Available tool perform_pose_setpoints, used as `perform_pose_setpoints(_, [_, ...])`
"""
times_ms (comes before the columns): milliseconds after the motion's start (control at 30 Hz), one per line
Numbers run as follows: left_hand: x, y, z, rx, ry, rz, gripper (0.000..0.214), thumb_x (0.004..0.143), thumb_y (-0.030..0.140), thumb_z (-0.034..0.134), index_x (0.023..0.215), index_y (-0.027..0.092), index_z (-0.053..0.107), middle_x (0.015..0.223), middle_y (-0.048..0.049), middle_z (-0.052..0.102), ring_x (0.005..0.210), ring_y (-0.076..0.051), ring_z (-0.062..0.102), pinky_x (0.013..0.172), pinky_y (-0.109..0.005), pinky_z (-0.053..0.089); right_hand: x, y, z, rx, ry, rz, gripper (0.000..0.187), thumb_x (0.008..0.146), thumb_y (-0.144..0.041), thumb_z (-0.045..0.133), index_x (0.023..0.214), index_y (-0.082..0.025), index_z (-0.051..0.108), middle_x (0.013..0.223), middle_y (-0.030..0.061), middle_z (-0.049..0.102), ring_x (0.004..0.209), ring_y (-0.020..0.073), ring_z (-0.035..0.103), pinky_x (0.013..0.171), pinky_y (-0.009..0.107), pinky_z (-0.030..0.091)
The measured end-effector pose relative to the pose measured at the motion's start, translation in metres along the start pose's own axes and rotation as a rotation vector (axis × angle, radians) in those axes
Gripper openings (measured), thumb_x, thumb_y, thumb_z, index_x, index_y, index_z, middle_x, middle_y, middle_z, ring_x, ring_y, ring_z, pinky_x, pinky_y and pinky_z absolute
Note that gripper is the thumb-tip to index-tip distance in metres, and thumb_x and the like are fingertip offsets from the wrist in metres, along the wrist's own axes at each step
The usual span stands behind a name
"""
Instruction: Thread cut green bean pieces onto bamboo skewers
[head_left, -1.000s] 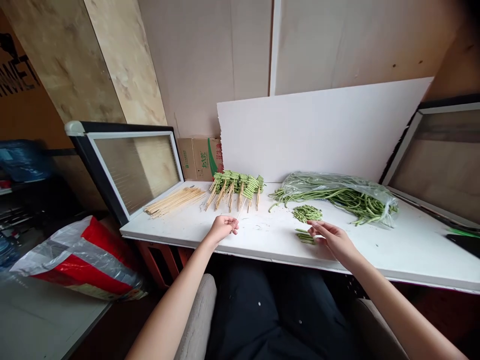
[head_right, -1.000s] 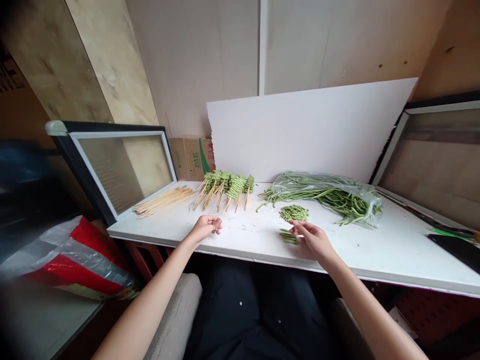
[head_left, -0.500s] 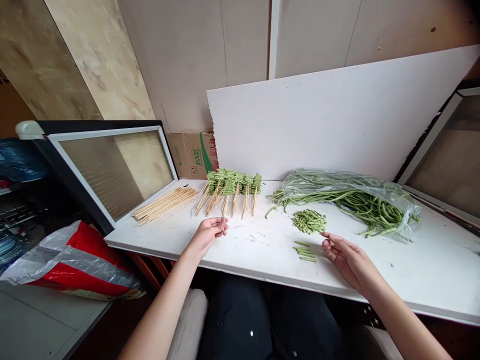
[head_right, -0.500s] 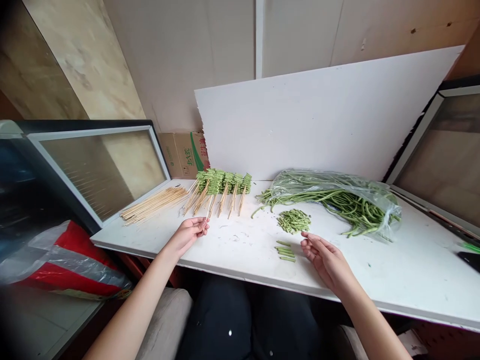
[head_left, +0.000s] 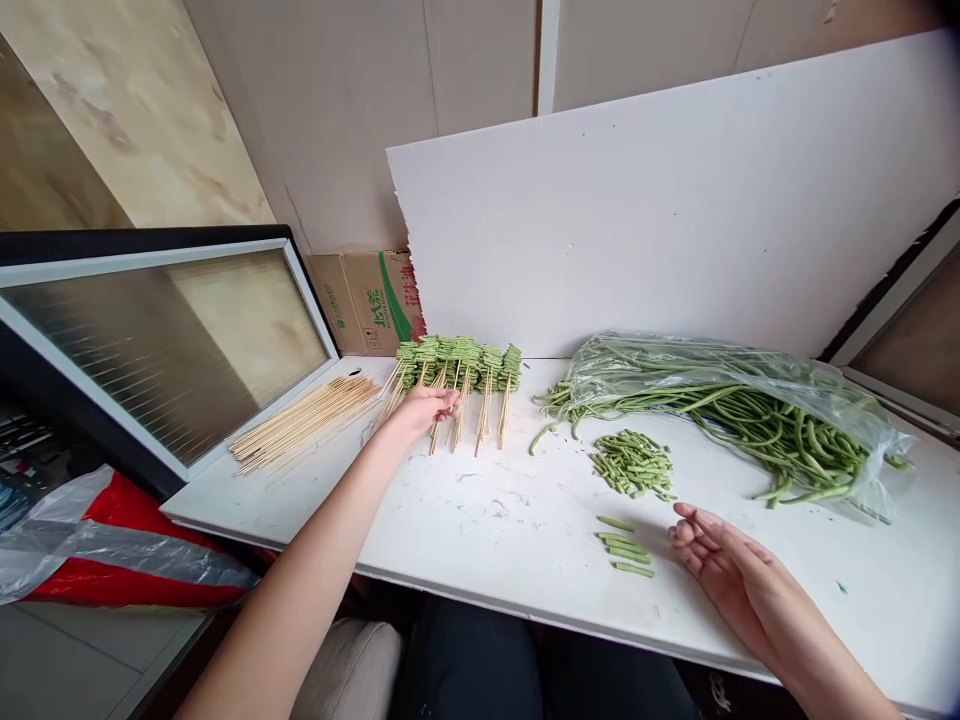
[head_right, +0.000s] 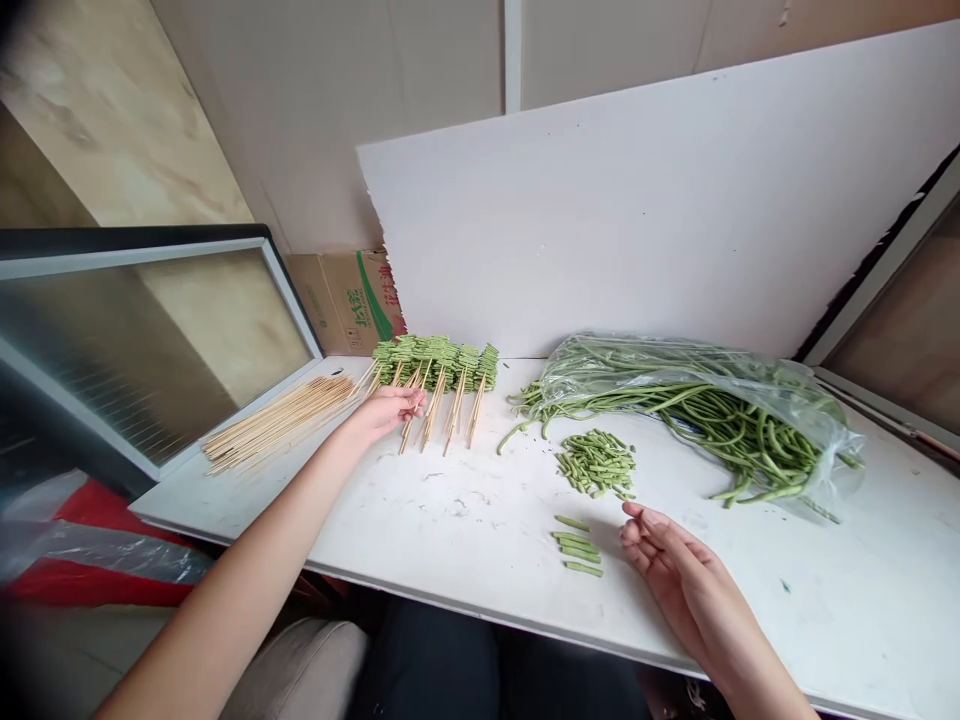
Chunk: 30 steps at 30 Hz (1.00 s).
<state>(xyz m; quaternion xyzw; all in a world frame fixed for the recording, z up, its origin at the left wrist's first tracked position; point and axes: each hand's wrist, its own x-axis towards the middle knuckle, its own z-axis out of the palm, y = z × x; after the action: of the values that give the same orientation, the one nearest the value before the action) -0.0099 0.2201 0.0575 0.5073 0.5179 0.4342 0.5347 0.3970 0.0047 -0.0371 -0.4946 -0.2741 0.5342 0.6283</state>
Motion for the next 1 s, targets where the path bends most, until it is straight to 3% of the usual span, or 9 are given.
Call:
perform_pose_setpoints(200, [0.034,0.001,0.005,0.09,-0.02,-0.026,0.025,0.07,0.027,0.093,0.075,0.009,0.076,0.077,-0.0077,0.074,0.065,-0.014,0.069,0.056,-0.024,0.038,0.0,0.001,-0.004,-0.026,0.045,0.028,0.045,0.071,-0.056,0.089,0.101,-0.023,0.083,0.091,0.0138,0.072,0.086,0.027,0.071,0.079,0.033,0.068])
perform_pose_setpoints(300, [0.042,0.005,0.007,0.186,-0.02,-0.047,0.025,0.074,0.028,0.091,0.075,0.01,0.075,0.078,-0.008,0.075,0.069,-0.016,0.072,0.058,-0.024,0.042,0.0,0.0,-0.006,0.025,0.059,0.069,0.046,0.072,-0.051,0.091,0.104,-0.02,0.08,0.092,0.0127,0.072,0.087,0.0247,0.069,0.079,0.029,0.067])
perform_pose_setpoints(400, [0.043,0.011,0.012,0.265,0.011,-0.076,0.022,0.081,0.025,0.087,0.088,0.009,0.076,0.078,-0.0089,0.076,0.072,-0.018,0.075,0.064,-0.025,0.048,-0.001,-0.001,-0.007,0.083,0.088,0.121,0.048,0.071,-0.047,0.093,0.105,-0.018,0.078,0.092,0.0101,0.07,0.087,0.022,0.067,0.08,0.026,0.066])
perform_pose_setpoints(533, [0.036,0.023,0.019,0.447,0.078,-0.106,0.049,0.085,0.024,0.084,0.128,0.011,0.066,0.079,-0.0067,0.077,0.068,-0.021,0.074,0.065,-0.029,0.05,-0.001,-0.004,-0.006,0.083,0.113,0.154,0.045,0.071,-0.048,0.092,0.102,-0.019,0.078,0.092,0.009,0.068,0.084,0.0215,0.065,0.079,0.026,0.067])
perform_pose_setpoints(633, [0.026,0.035,0.02,0.821,0.217,0.067,0.037,0.088,0.03,0.08,0.121,0.016,0.07,0.079,-0.0064,0.077,0.072,-0.024,0.073,0.071,-0.031,0.051,-0.003,-0.006,-0.004,0.061,0.113,0.158,0.043,0.071,-0.05,0.091,0.097,-0.019,0.078,0.094,0.01,0.068,0.08,0.0215,0.064,0.072,0.028,0.067])
perform_pose_setpoints(700, [0.016,0.041,0.02,1.058,0.372,0.232,0.021,0.091,0.035,0.075,0.102,0.018,0.076,0.08,-0.0076,0.076,0.078,-0.026,0.071,0.074,-0.032,0.049,-0.003,-0.007,-0.003,0.064,0.126,0.153,0.042,0.069,-0.05,0.092,0.094,-0.019,0.078,0.094,0.0105,0.067,0.078,0.0215,0.063,0.069,0.029,0.067])
perform_pose_setpoints(767, [0.001,0.043,0.022,1.127,0.462,0.365,0.019,0.096,0.037,0.068,0.097,0.02,0.076,0.077,-0.0059,0.075,0.075,-0.024,0.069,0.072,-0.031,0.047,-0.004,-0.006,-0.003,0.075,0.124,0.151,0.041,0.071,-0.05,0.091,0.095,-0.019,0.078,0.092,0.0103,0.067,0.078,0.0219,0.063,0.069,0.03,0.067])
perform_pose_setpoints(867, [-0.038,0.029,0.034,1.048,0.408,0.557,0.02,0.099,0.037,0.064,0.095,0.02,0.075,0.067,-0.0007,0.069,0.061,-0.017,0.06,0.063,-0.027,0.043,-0.003,-0.004,-0.005,0.1,0.105,0.137,0.035,0.077,-0.047,0.087,0.097,-0.02,0.078,0.087,0.0088,0.065,0.08,0.0217,0.062,0.07,0.03,0.066])
perform_pose_setpoints(1000, [-0.126,-0.025,0.06,0.861,0.173,0.743,0.017,0.1,0.028,0.062,0.087,0.021,0.069,0.063,0.0027,0.064,0.049,-0.01,0.052,0.054,-0.024,0.041,-0.003,-0.001,-0.006,0.118,0.075,0.123,0.029,0.083,-0.044,0.084,0.098,-0.021,0.078,0.08,0.0068,0.061,0.079,0.0216,0.059,0.071,0.032,0.064])
